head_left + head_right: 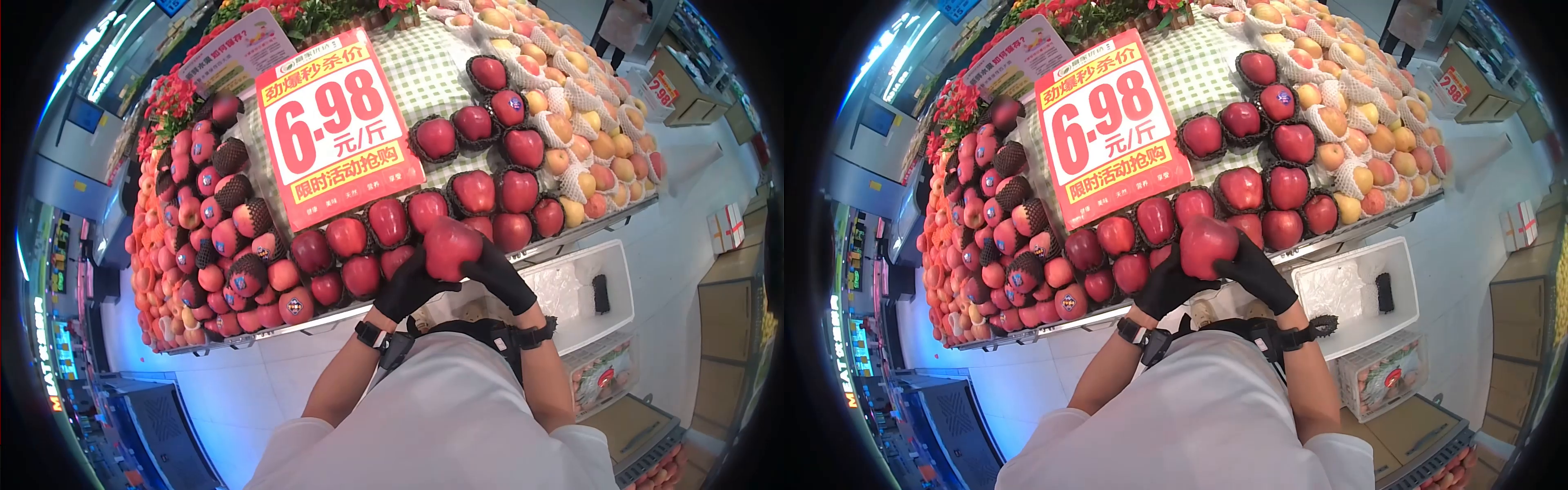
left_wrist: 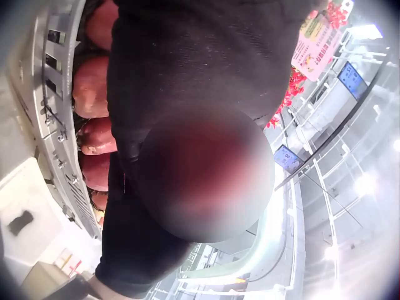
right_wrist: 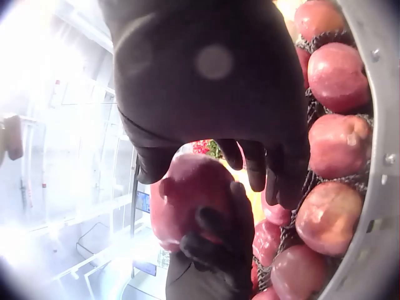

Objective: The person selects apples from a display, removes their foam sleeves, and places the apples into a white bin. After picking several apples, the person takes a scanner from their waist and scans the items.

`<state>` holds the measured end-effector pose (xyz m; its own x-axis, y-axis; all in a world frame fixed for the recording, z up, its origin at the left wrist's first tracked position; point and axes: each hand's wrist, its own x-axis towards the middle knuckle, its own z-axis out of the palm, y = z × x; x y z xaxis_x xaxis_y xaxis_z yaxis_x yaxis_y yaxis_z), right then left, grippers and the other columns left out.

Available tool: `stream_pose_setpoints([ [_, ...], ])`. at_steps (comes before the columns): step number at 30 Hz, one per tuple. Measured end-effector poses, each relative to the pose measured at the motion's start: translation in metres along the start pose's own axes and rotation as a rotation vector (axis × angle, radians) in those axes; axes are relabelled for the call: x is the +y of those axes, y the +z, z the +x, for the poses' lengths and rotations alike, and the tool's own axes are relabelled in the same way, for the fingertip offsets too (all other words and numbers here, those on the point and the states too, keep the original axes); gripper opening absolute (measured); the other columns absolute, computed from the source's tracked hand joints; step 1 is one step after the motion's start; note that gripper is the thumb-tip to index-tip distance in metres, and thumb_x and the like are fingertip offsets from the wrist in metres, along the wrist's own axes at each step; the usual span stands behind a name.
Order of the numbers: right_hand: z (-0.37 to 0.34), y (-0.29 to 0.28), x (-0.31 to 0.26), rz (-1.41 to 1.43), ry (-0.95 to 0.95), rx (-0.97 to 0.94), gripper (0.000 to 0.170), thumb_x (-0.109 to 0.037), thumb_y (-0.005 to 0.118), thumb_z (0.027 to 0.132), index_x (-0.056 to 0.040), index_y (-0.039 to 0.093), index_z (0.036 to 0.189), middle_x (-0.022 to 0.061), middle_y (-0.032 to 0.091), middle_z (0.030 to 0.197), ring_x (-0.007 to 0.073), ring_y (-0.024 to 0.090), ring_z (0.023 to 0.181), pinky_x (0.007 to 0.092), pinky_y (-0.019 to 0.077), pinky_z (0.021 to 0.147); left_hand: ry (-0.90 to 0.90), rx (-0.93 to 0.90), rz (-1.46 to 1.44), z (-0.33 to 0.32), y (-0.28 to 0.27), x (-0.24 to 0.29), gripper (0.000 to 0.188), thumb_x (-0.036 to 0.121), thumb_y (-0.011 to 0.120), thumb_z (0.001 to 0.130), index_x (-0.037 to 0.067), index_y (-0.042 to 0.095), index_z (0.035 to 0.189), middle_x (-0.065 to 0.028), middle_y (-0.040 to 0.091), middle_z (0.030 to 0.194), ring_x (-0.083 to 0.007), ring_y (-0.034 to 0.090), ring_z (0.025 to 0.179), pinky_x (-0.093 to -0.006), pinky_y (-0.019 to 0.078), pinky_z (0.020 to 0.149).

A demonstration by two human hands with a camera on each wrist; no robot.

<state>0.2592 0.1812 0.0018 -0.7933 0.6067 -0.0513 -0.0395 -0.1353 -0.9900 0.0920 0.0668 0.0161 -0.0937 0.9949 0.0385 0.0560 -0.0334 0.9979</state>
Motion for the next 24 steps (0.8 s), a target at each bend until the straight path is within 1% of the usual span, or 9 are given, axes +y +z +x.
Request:
stream_pose_setpoints([
  [1, -0.002, 0.000, -0.003, 0.028, 0.015, 0.014, 0.065, -0.023, 0.071, 0.084, -0.0007, 0.042, 0.137, 0.0115, 0.055, 0.125, 0.0178, 0.053, 0.115, 0.0315, 0.0468, 0.094, -0.053, 0.002, -0.240, 0.001, 0.000, -0.003, 0.057, 0.023, 0.063, 0.092, 0.006, 0.037, 0.140, -0.0106, 0.049, 0.134, -0.0248, 0.052, 0.120, -0.0375, 0.0511, 0.094],
  [3, -0.005, -0.002, -0.006, 0.085, 0.046, 0.040, 0.067, -0.025, 0.073, 0.082, -0.0004, 0.042, 0.136, 0.0111, 0.055, 0.125, 0.0181, 0.052, 0.116, 0.0317, 0.0463, 0.094, -0.384, 0.001, -1.095, 0.007, -0.005, -0.013, 0.058, 0.022, 0.063, 0.091, 0.005, 0.037, 0.140, -0.0116, 0.049, 0.133, -0.0242, 0.053, 0.120, -0.0368, 0.0510, 0.094],
  [6, -0.006, -0.015, 0.000, -0.063, 0.023, 0.100, 0.068, -0.025, 0.074, 0.081, -0.0005, 0.042, 0.136, 0.0108, 0.055, 0.124, 0.0181, 0.052, 0.116, 0.0323, 0.0464, 0.095, -0.384, 0.042, -0.396, 0.017, -0.012, -0.016, 0.060, 0.013, 0.064, 0.090, 0.005, 0.035, 0.141, -0.0141, 0.049, 0.132, -0.0242, 0.052, 0.120, -0.0362, 0.0509, 0.093],
  [9, -0.007, -0.016, -0.001, -0.005, 0.043, 0.157, 0.069, -0.026, 0.075, 0.080, -0.0004, 0.043, 0.135, 0.0113, 0.056, 0.123, 0.0184, 0.054, 0.114, 0.0334, 0.0469, 0.094, -0.261, 0.054, -0.304, 0.024, -0.008, -0.015, 0.064, 0.012, 0.067, 0.086, 0.004, 0.035, 0.142, -0.0161, 0.050, 0.131, -0.0253, 0.053, 0.119, -0.0363, 0.0515, 0.092],
  [12, -0.005, -0.014, 0.002, -0.092, 0.012, 0.222, 0.068, -0.027, 0.075, 0.080, -0.0003, 0.043, 0.134, 0.0120, 0.056, 0.122, 0.0192, 0.056, 0.112, 0.0342, 0.0479, 0.093, -0.104, 0.101, 0.024, 0.023, 0.009, -0.013, 0.073, 0.013, 0.073, 0.080, 0.003, 0.034, 0.141, -0.0163, 0.051, 0.130, -0.0254, 0.054, 0.118, -0.0372, 0.0513, 0.093],
  [15, -0.005, -0.013, 0.008, -0.082, -0.005, 0.241, 0.067, -0.024, 0.074, 0.081, -0.0015, 0.042, 0.136, 0.0127, 0.056, 0.122, 0.0194, 0.057, 0.111, 0.0333, 0.0492, 0.091, -0.197, 0.107, 0.082, 0.028, 0.014, -0.009, 0.071, 0.009, 0.072, 0.079, 0.003, 0.036, 0.140, -0.0136, 0.049, 0.135, -0.0223, 0.051, 0.122, -0.0354, 0.0459, 0.099],
  [18, -0.008, -0.022, 0.003, 0.020, 0.091, 0.220, 0.069, -0.022, 0.073, 0.082, -0.0030, 0.039, 0.139, 0.0130, 0.055, 0.124, 0.0197, 0.056, 0.112, 0.0324, 0.0500, 0.089, -0.124, 0.105, -0.022, 0.035, 0.007, -0.023, 0.079, 0.013, 0.077, 0.075, 0.003, 0.035, 0.141, -0.0152, 0.051, 0.131, -0.0240, 0.052, 0.120, -0.0369, 0.0476, 0.098],
  [21, -0.007, -0.027, -0.001, 0.023, 0.026, 0.196, 0.070, -0.018, 0.072, 0.081, -0.0045, 0.036, 0.141, 0.0133, 0.054, 0.126, 0.0196, 0.056, 0.112, 0.0314, 0.0507, 0.087, -0.114, 0.125, -0.055, 0.034, 0.005, -0.013, 0.079, 0.011, 0.077, 0.073, 0.003, 0.036, 0.140, -0.0132, 0.051, 0.131, -0.0219, 0.051, 0.121, -0.0360, 0.0456, 0.100],
  [24, -0.012, -0.023, -0.025, 0.030, 0.014, 0.117, 0.075, -0.013, 0.073, 0.077, -0.0045, 0.036, 0.141, 0.0125, 0.053, 0.128, 0.0200, 0.055, 0.114, 0.0333, 0.0493, 0.091, -0.020, 0.120, 0.010, 0.035, 0.011, 0.012, 0.081, 0.008, 0.080, 0.070, 0.003, 0.038, 0.139, -0.0113, 0.051, 0.130, -0.0203, 0.051, 0.121, -0.0362, 0.0436, 0.102],
])
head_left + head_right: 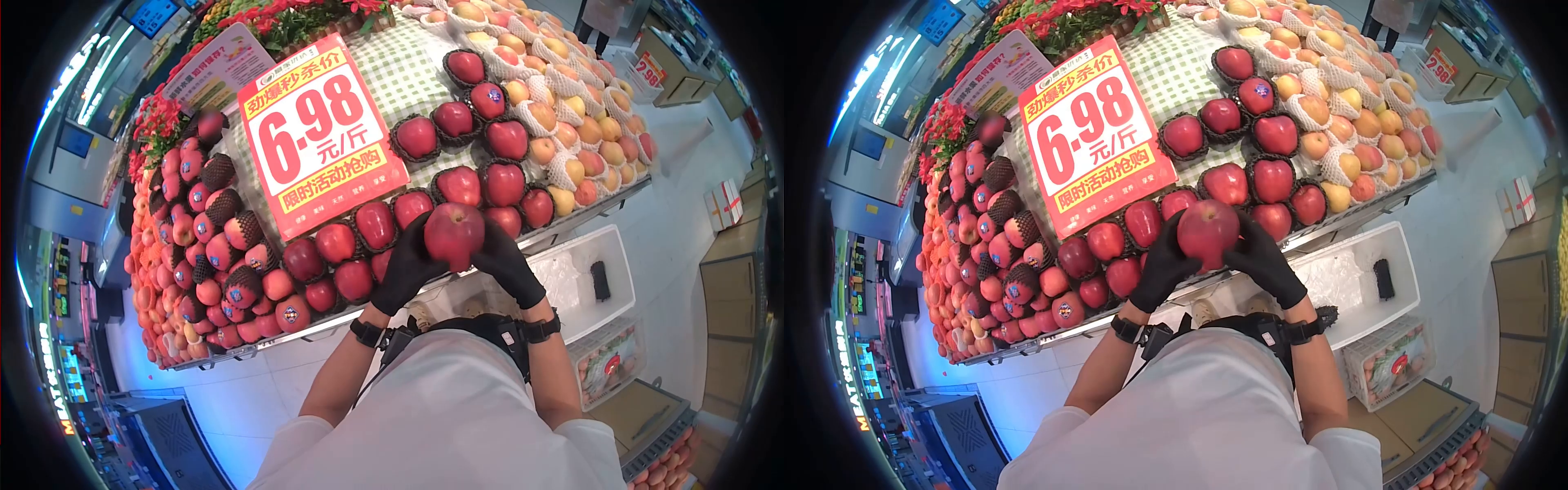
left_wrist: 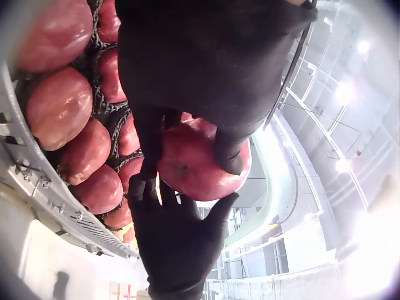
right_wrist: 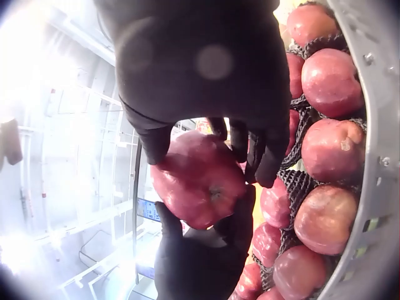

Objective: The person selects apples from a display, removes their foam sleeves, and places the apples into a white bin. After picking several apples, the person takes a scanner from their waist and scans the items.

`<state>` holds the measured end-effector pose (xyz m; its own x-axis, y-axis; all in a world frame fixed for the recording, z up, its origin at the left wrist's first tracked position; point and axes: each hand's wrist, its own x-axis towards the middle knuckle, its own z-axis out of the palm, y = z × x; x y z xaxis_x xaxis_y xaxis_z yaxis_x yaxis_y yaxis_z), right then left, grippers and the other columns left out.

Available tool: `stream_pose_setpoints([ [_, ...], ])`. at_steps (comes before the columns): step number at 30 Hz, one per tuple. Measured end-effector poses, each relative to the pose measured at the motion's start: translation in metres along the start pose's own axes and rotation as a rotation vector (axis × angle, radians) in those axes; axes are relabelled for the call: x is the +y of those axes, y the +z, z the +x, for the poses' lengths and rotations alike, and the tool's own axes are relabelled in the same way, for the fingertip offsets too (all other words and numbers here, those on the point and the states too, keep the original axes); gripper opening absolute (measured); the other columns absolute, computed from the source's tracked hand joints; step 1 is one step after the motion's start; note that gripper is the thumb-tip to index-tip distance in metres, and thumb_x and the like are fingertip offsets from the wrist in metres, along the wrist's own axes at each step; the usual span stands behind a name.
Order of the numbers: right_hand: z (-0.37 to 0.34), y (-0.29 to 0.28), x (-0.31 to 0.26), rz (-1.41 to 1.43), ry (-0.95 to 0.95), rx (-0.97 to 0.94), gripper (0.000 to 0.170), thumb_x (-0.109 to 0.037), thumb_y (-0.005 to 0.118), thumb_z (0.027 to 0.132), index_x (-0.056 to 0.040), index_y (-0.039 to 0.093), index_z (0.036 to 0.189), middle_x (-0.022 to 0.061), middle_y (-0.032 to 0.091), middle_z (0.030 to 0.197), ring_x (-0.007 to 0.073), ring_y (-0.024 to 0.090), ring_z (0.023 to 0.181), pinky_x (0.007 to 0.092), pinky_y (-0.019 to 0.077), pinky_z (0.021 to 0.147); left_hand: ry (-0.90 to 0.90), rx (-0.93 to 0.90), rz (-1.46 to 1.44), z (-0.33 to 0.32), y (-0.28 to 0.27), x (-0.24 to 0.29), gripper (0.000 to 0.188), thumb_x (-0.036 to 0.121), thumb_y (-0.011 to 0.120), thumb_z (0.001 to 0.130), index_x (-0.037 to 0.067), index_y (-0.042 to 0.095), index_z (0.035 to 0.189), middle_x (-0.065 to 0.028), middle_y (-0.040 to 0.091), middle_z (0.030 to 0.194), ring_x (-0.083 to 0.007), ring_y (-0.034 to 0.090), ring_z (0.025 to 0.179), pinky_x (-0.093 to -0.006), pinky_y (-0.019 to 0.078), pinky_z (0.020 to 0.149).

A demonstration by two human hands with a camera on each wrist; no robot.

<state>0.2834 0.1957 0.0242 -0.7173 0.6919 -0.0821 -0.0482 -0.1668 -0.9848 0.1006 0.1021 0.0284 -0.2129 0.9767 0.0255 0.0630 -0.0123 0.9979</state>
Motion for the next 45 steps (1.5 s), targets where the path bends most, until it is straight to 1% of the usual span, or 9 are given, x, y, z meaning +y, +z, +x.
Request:
stream_pose_setpoints([
  [6, -0.004, -0.006, -0.027, -0.224, -0.186, -0.053, 0.082, -0.009, 0.079, 0.067, -0.0037, 0.038, 0.139, 0.0110, 0.054, 0.128, 0.0206, 0.053, 0.119, 0.0371, 0.0433, 0.102, 0.137, -0.049, 0.008, 0.000, 0.003, 0.018, 0.086, 0.005, 0.084, 0.064, 0.003, 0.040, 0.137, -0.0102, 0.051, 0.131, -0.0195, 0.050, 0.121, -0.0373, 0.0425, 0.103],
  [15, 0.016, 0.000, 0.020, -0.083, -0.009, 0.166, 0.059, -0.014, 0.074, 0.080, -0.0033, 0.047, 0.132, 0.0122, 0.059, 0.113, 0.0168, 0.064, 0.092, 0.0305, 0.0548, 0.075, -0.049, 0.135, -0.050, 0.011, 0.007, -0.023, 0.076, 0.007, 0.076, 0.073, 0.001, 0.037, 0.138, -0.0131, 0.050, 0.130, -0.0207, 0.052, 0.117, -0.0330, 0.0459, 0.097],
  [21, 0.011, -0.009, 0.012, 0.209, 0.051, 0.056, 0.042, -0.018, 0.061, 0.092, -0.0028, 0.050, 0.129, 0.0086, 0.062, 0.107, 0.0168, 0.062, 0.097, 0.0299, 0.0529, 0.079, -0.264, -0.041, -0.925, 0.000, -0.003, -0.005, 0.062, 0.019, 0.068, 0.085, 0.000, 0.039, 0.136, -0.0129, 0.054, 0.126, -0.0201, 0.055, 0.113, -0.0309, 0.0495, 0.091],
  [24, 0.008, -0.003, 0.009, 0.087, 0.074, -0.010, 0.040, -0.021, 0.057, 0.094, -0.0016, 0.051, 0.128, 0.0072, 0.062, 0.108, 0.0161, 0.060, 0.102, 0.0308, 0.0511, 0.084, 0.148, -0.187, 0.247, -0.003, -0.005, 0.001, 0.055, 0.025, 0.061, 0.089, 0.002, 0.042, 0.136, -0.0122, 0.054, 0.129, -0.0223, 0.057, 0.113, -0.0346, 0.0500, 0.093],
  [27, 0.008, -0.008, 0.024, -0.328, -0.172, -0.059, 0.044, -0.018, 0.058, 0.093, -0.0011, 0.046, 0.132, 0.0086, 0.057, 0.115, 0.0156, 0.058, 0.103, 0.0319, 0.0499, 0.088, -0.271, -0.090, -0.708, 0.006, -0.002, 0.001, 0.049, 0.015, 0.062, 0.090, 0.000, 0.044, 0.133, -0.0137, 0.056, 0.123, -0.0202, 0.057, 0.110, -0.0316, 0.0502, 0.090],
  [30, 0.011, -0.005, 0.014, -0.709, -0.337, 0.053, 0.051, -0.013, 0.059, 0.091, -0.0013, 0.039, 0.137, 0.0106, 0.051, 0.125, 0.0158, 0.056, 0.105, 0.0320, 0.0512, 0.086, -0.158, 0.009, -0.190, 0.016, -0.013, -0.005, 0.047, 0.011, 0.061, 0.091, 0.001, 0.044, 0.134, -0.0138, 0.056, 0.124, -0.0189, 0.057, 0.111, -0.0318, 0.0500, 0.090],
  [36, 0.010, 0.004, 0.015, 0.248, -0.001, 0.207, 0.060, -0.006, 0.062, 0.087, -0.0085, 0.034, 0.141, 0.0125, 0.047, 0.130, 0.0190, 0.058, 0.108, 0.0306, 0.0546, 0.077, -0.104, 0.104, -0.371, 0.011, 0.005, -0.011, 0.047, 0.020, 0.054, 0.095, 0.001, 0.040, 0.136, -0.0138, 0.055, 0.124, -0.0202, 0.056, 0.113, -0.0333, 0.0500, 0.093],
  [39, 0.006, 0.008, 0.014, 0.007, -0.065, 0.236, 0.060, -0.007, 0.061, 0.088, -0.0119, 0.035, 0.142, 0.0137, 0.049, 0.130, 0.0186, 0.056, 0.112, 0.0305, 0.0536, 0.081, -0.020, 0.041, -0.003, 0.013, 0.007, -0.012, 0.053, 0.026, 0.054, 0.096, 0.001, 0.034, 0.139, -0.0146, 0.052, 0.127, -0.0231, 0.054, 0.116, -0.0376, 0.0490, 0.096],
  [45, -0.008, -0.014, 0.003, 0.228, -0.054, 0.080, 0.045, -0.008, 0.058, 0.092, -0.0042, 0.045, 0.135, 0.0136, 0.063, 0.116, 0.0188, 0.061, 0.108, 0.0302, 0.0514, 0.086, -0.186, -0.104, -0.236, 0.010, -0.010, -0.044, 0.062, 0.036, 0.054, 0.095, 0.004, 0.029, 0.141, -0.0183, 0.044, 0.138, -0.0299, 0.046, 0.126, -0.0428, 0.0422, 0.103],
])
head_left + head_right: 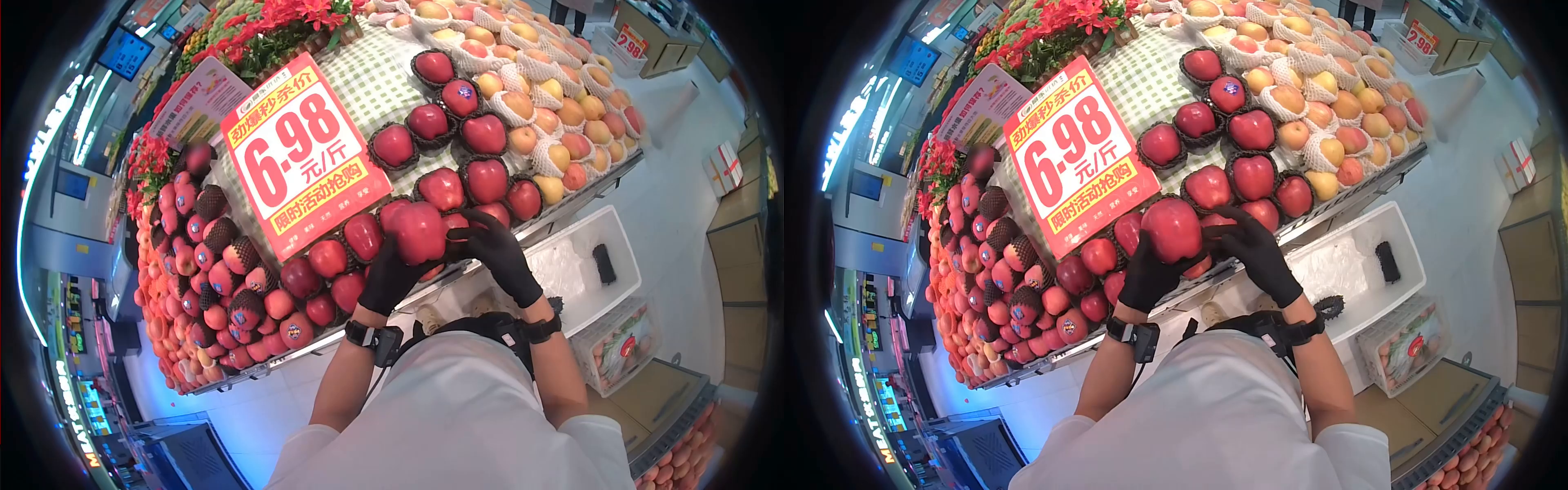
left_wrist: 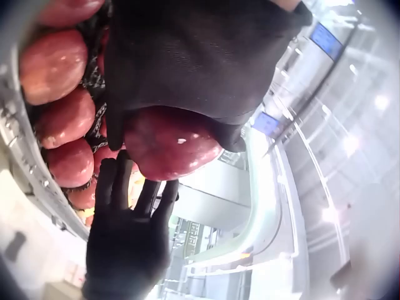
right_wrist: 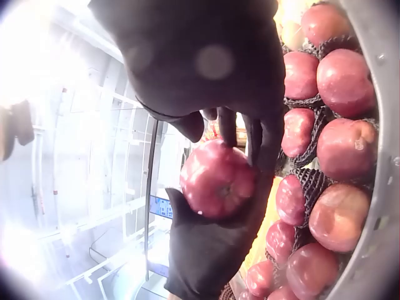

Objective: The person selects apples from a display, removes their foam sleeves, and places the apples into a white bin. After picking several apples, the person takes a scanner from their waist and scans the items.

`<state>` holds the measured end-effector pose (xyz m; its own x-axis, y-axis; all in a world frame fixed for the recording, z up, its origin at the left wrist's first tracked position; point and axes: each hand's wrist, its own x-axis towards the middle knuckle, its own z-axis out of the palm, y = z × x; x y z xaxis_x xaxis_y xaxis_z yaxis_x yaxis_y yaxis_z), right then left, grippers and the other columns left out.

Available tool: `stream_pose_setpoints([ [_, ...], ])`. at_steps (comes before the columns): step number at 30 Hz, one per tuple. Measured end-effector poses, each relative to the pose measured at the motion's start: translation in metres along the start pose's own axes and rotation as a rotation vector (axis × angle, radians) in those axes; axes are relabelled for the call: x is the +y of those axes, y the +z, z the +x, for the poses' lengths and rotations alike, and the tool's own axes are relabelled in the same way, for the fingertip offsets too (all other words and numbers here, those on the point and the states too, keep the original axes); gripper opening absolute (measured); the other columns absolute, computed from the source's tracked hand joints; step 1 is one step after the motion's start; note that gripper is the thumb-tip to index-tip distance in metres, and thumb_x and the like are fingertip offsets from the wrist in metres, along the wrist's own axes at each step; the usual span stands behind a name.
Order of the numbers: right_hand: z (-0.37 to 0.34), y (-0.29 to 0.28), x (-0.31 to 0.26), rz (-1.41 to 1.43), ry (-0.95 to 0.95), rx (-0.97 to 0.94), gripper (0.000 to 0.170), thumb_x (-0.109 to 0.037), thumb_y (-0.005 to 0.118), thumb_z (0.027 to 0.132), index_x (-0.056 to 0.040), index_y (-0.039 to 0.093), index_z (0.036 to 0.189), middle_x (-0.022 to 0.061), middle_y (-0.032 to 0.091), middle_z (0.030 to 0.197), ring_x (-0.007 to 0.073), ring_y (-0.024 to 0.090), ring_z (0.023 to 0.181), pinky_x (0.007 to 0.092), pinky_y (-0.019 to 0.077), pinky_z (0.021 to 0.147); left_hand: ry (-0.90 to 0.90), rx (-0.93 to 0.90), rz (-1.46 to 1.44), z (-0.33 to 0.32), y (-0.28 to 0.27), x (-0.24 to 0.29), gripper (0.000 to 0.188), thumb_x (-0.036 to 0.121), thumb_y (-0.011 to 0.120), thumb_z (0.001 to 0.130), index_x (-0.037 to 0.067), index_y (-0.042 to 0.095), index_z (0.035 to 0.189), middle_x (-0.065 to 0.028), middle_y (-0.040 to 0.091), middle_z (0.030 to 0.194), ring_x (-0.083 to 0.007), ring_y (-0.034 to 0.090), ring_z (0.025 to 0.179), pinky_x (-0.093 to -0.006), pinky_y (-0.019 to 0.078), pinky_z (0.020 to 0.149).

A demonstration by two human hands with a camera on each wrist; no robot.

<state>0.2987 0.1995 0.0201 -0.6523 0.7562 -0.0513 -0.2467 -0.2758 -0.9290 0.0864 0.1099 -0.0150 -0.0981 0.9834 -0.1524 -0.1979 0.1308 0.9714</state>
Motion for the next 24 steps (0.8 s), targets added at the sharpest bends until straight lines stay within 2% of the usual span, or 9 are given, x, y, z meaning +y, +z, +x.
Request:
stream_pose_setpoints([
  [4, -0.011, -0.024, 0.001, -0.033, 0.015, 0.078, 0.033, -0.009, 0.057, 0.092, 0.0006, 0.055, 0.123, 0.0110, 0.066, 0.109, 0.0175, 0.064, 0.098, 0.0305, 0.0528, 0.084, 0.068, -0.030, -0.018, -0.006, 0.023, 0.021, 0.061, 0.040, 0.052, 0.095, 0.004, 0.031, 0.140, -0.0201, 0.039, 0.142, -0.0331, 0.043, 0.129, -0.0431, 0.0410, 0.104],
  [9, -0.033, -0.082, 0.029, -0.089, 0.124, 0.224, 0.030, -0.013, 0.060, 0.091, -0.0008, 0.060, 0.118, 0.0087, 0.068, 0.102, 0.0164, 0.066, 0.086, 0.0294, 0.0538, 0.077, -0.289, 0.049, -1.134, -0.002, 0.050, 0.037, 0.064, 0.034, 0.072, 0.083, 0.004, 0.044, 0.133, -0.0136, 0.056, 0.129, -0.0236, 0.054, 0.119, -0.0361, 0.0444, 0.098],
  [12, -0.054, -0.124, 0.059, -0.125, 0.183, 0.291, 0.031, -0.017, 0.059, 0.091, -0.0018, 0.060, 0.118, 0.0063, 0.068, 0.097, 0.0150, 0.066, 0.080, 0.0264, 0.0537, 0.072, 0.221, 0.306, 0.712, -0.007, 0.074, 0.056, 0.062, 0.027, 0.082, 0.073, 0.005, 0.054, 0.124, -0.0073, 0.066, 0.115, -0.0176, 0.062, 0.106, -0.0334, 0.0473, 0.092],
  [15, -0.081, -0.163, 0.076, -0.102, 0.310, 0.308, 0.031, -0.018, 0.061, 0.089, -0.0020, 0.061, 0.117, 0.0056, 0.067, 0.093, 0.0134, 0.066, 0.075, 0.0256, 0.0538, 0.068, 0.240, 0.192, 0.726, 0.001, 0.066, 0.034, 0.057, 0.027, 0.083, 0.072, 0.006, 0.059, 0.119, -0.0048, 0.068, 0.109, -0.0175, 0.065, 0.099, -0.0334, 0.0495, 0.088],
  [17, -0.099, -0.182, 0.081, -0.025, 0.370, 0.420, 0.030, -0.017, 0.066, 0.086, -0.0025, 0.062, 0.111, 0.0057, 0.067, 0.088, 0.0140, 0.066, 0.070, 0.0262, 0.0542, 0.064, 0.095, 0.124, 0.166, -0.001, 0.062, 0.021, 0.062, 0.026, 0.083, 0.071, 0.004, 0.054, 0.121, -0.0069, 0.063, 0.111, -0.0214, 0.062, 0.103, -0.0370, 0.0472, 0.093],
  [18, -0.108, -0.192, 0.083, 0.013, 0.371, 0.445, 0.029, -0.016, 0.067, 0.085, -0.0026, 0.063, 0.110, 0.0057, 0.067, 0.088, 0.0144, 0.066, 0.070, 0.0265, 0.0543, 0.063, -0.124, 0.058, -0.377, -0.004, 0.050, 0.012, 0.071, 0.024, 0.081, 0.072, 0.003, 0.045, 0.129, -0.0108, 0.056, 0.123, -0.0255, 0.057, 0.112, -0.0413, 0.0448, 0.098],
  [20, -0.124, -0.214, 0.090, 0.077, 0.388, 0.506, 0.027, -0.013, 0.067, 0.083, -0.0041, 0.062, 0.109, 0.0061, 0.067, 0.087, 0.0163, 0.066, 0.070, 0.0278, 0.0545, 0.062, -0.319, -0.049, -0.782, -0.007, 0.046, 0.005, 0.083, 0.021, 0.079, 0.073, 0.003, 0.033, 0.140, -0.0144, 0.045, 0.137, -0.0307, 0.049, 0.123, -0.0470, 0.0414, 0.104],
  [23, -0.146, -0.243, 0.109, 0.160, 0.426, 0.661, 0.027, -0.014, 0.066, 0.084, -0.0066, 0.060, 0.109, 0.0059, 0.067, 0.086, 0.0194, 0.067, 0.070, 0.0303, 0.0549, 0.062, -0.222, -0.121, -0.468, -0.010, 0.051, 0.000, 0.086, 0.020, 0.077, 0.074, 0.005, 0.028, 0.144, -0.0136, 0.041, 0.140, -0.0322, 0.045, 0.127, -0.0489, 0.0393, 0.106],
  [24, -0.157, -0.261, 0.129, 0.217, 0.381, 0.679, 0.024, -0.018, 0.064, 0.085, -0.0084, 0.059, 0.106, 0.0060, 0.066, 0.086, 0.0235, 0.067, 0.072, 0.0363, 0.0553, 0.063, -0.217, -0.101, -0.409, -0.012, 0.049, -0.008, 0.085, 0.019, 0.076, 0.074, 0.005, 0.029, 0.143, -0.0134, 0.042, 0.139, -0.0316, 0.046, 0.126, -0.0480, 0.0394, 0.106],
])
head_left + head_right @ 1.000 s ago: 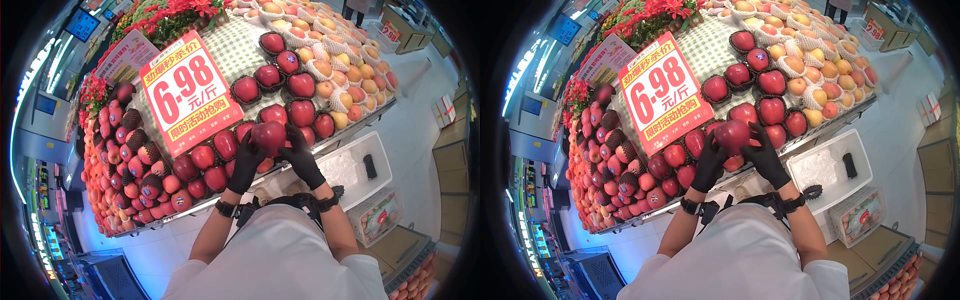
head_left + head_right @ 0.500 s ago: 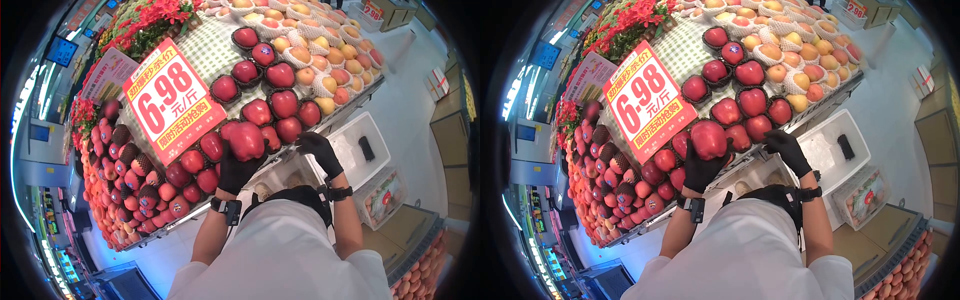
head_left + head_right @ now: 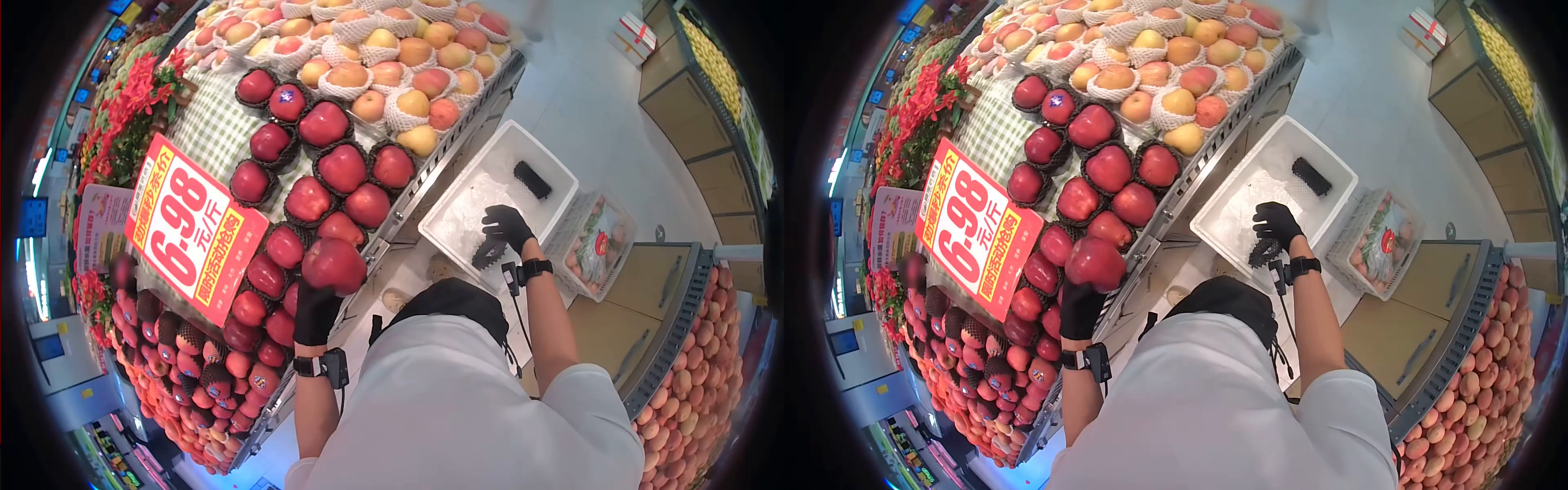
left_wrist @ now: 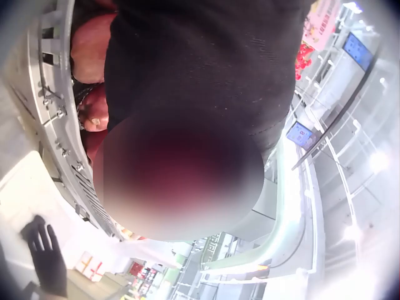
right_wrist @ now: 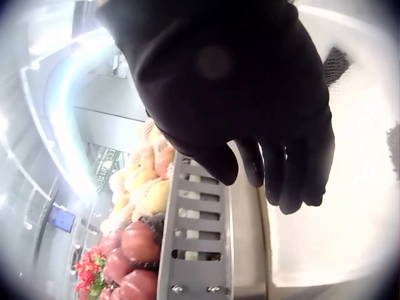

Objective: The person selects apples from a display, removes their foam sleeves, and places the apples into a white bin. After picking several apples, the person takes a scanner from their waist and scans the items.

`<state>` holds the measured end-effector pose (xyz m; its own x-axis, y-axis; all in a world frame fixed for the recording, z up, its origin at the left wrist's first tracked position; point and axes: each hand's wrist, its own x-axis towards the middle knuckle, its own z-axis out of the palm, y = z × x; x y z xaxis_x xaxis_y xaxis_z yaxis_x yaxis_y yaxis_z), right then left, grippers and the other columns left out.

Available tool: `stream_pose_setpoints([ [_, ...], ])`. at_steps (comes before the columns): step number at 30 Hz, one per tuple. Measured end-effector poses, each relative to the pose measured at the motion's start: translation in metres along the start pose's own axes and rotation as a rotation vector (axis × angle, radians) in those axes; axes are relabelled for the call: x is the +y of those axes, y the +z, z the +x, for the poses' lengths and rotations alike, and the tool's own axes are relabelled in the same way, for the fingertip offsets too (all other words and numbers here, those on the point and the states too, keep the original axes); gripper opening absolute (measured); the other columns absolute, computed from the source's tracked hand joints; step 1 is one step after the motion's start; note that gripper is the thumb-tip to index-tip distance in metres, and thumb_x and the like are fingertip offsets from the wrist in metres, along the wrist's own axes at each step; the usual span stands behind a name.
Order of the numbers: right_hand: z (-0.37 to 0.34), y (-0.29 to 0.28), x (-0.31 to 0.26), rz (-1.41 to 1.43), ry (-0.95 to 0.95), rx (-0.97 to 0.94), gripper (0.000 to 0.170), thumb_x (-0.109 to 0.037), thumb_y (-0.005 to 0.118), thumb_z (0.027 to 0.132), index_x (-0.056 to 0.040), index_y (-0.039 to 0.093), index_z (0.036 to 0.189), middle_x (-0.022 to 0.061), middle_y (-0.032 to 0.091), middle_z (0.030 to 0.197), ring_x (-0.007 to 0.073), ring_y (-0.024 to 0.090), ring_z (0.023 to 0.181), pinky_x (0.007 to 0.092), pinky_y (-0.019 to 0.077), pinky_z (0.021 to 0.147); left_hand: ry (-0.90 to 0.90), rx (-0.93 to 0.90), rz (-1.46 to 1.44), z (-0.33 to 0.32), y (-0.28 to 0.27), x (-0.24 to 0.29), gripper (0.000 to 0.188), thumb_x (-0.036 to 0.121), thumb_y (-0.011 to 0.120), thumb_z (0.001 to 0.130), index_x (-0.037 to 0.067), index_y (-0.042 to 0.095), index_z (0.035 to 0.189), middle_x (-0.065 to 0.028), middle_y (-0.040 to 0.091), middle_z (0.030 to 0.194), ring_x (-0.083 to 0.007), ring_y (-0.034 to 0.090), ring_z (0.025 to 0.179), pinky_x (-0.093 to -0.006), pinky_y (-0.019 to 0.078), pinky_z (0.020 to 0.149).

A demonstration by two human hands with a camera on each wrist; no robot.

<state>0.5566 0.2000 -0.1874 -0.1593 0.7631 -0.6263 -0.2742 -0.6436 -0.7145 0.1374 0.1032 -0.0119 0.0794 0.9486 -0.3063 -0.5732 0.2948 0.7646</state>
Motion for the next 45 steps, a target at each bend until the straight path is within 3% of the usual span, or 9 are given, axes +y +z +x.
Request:
stream_pose_setpoints([
  [8, 0.059, -0.092, 0.070, 0.147, 0.301, 0.452, 0.041, -0.039, 0.068, 0.080, -0.0096, 0.057, 0.107, 0.0151, 0.059, 0.094, 0.0342, 0.063, 0.071, 0.0476, 0.0533, 0.061, -0.030, 0.118, 0.016, -0.010, -0.003, -0.022, 0.078, 0.015, 0.071, 0.074, 0.006, 0.034, 0.142, -0.0134, 0.046, 0.136, -0.0305, 0.046, 0.127, -0.0480, 0.0374, 0.107],
  [13, 0.089, -0.116, 0.142, -0.168, 0.111, 0.049, 0.029, -0.026, 0.062, 0.082, -0.0003, 0.064, 0.096, 0.0204, 0.066, 0.084, 0.0324, 0.064, 0.069, 0.0407, 0.0552, 0.066, -0.038, 0.147, -0.080, -0.016, -0.003, -0.031, 0.075, 0.014, 0.068, 0.075, 0.006, 0.034, 0.142, -0.0142, 0.044, 0.138, -0.0318, 0.043, 0.129, -0.0494, 0.0353, 0.109],
  [21, 0.089, -0.067, 0.123, -0.100, 0.603, -0.162, 0.019, -0.002, 0.060, 0.082, 0.0120, 0.067, 0.092, 0.0219, 0.069, 0.095, 0.0335, 0.070, 0.082, 0.0409, 0.0584, 0.077, 0.015, 0.332, -0.180, -0.035, -0.014, -0.043, 0.079, 0.018, 0.068, 0.074, 0.002, 0.030, 0.142, -0.0158, 0.037, 0.144, -0.0319, 0.036, 0.135, -0.0524, 0.0305, 0.113],
  [24, 0.150, -0.100, 0.195, -0.573, 0.683, -0.201, 0.022, -0.014, 0.064, 0.081, 0.0055, 0.070, 0.090, 0.0184, 0.070, 0.095, 0.0309, 0.070, 0.080, 0.0380, 0.0579, 0.074, 0.004, 0.397, -0.007, -0.044, -0.028, -0.051, 0.076, 0.019, 0.068, 0.075, 0.005, 0.033, 0.141, -0.0142, 0.040, 0.142, -0.0316, 0.037, 0.134, -0.0516, 0.0287, 0.113],
  [27, 0.101, -0.044, 0.124, -1.805, 0.039, -0.466, 0.031, -0.030, 0.070, 0.075, -0.0040, 0.073, 0.091, 0.0140, 0.072, 0.093, 0.0254, 0.071, 0.081, 0.0345, 0.0563, 0.073, 0.020, 0.385, -0.048, -0.048, -0.031, -0.050, 0.075, 0.020, 0.068, 0.075, 0.006, 0.034, 0.141, -0.0135, 0.041, 0.140, -0.0323, 0.038, 0.133, -0.0523, 0.0287, 0.113],
  [34, 0.107, -0.049, 0.112, -1.587, 0.242, -0.431, 0.018, -0.025, 0.065, 0.081, -0.0123, 0.073, 0.090, 0.0037, 0.073, 0.087, 0.0167, 0.070, 0.078, 0.0330, 0.0556, 0.067, -0.006, 0.285, -0.164, -0.043, -0.016, -0.035, 0.088, 0.028, 0.071, 0.072, 0.004, 0.026, 0.143, -0.0150, 0.034, 0.145, -0.0361, 0.031, 0.137, -0.0590, 0.0258, 0.113],
  [41, 0.093, -0.085, 0.098, -1.722, -0.439, -0.172, 0.017, -0.017, 0.054, 0.090, -0.0071, 0.068, 0.094, 0.0059, 0.070, 0.091, 0.0163, 0.067, 0.084, 0.0299, 0.0542, 0.073, 0.024, 0.228, -0.284, -0.037, -0.045, -0.039, 0.089, 0.045, 0.071, 0.078, 0.006, 0.026, 0.144, -0.0159, 0.034, 0.145, -0.0361, 0.032, 0.136, -0.0575, 0.0251, 0.114],
  [44, 0.055, -0.047, 0.059, 0.082, 0.073, 0.064, 0.018, -0.016, 0.054, 0.091, -0.0053, 0.065, 0.100, 0.0062, 0.068, 0.091, 0.0180, 0.065, 0.084, 0.0321, 0.0543, 0.076, 0.037, 0.173, -0.419, -0.031, -0.050, -0.033, 0.082, 0.045, 0.067, 0.083, 0.005, 0.027, 0.143, -0.0156, 0.035, 0.145, -0.0354, 0.033, 0.135, -0.0558, 0.0268, 0.113],
  [45, 0.051, -0.038, 0.051, 0.011, -0.070, 0.032, 0.019, -0.016, 0.054, 0.091, -0.0052, 0.064, 0.103, 0.0065, 0.067, 0.093, 0.0187, 0.065, 0.085, 0.0328, 0.0543, 0.076, 0.046, 0.178, -0.454, -0.030, -0.048, -0.027, 0.079, 0.044, 0.065, 0.085, 0.005, 0.027, 0.143, -0.0157, 0.035, 0.144, -0.0349, 0.034, 0.135, -0.0551, 0.0276, 0.113],
])
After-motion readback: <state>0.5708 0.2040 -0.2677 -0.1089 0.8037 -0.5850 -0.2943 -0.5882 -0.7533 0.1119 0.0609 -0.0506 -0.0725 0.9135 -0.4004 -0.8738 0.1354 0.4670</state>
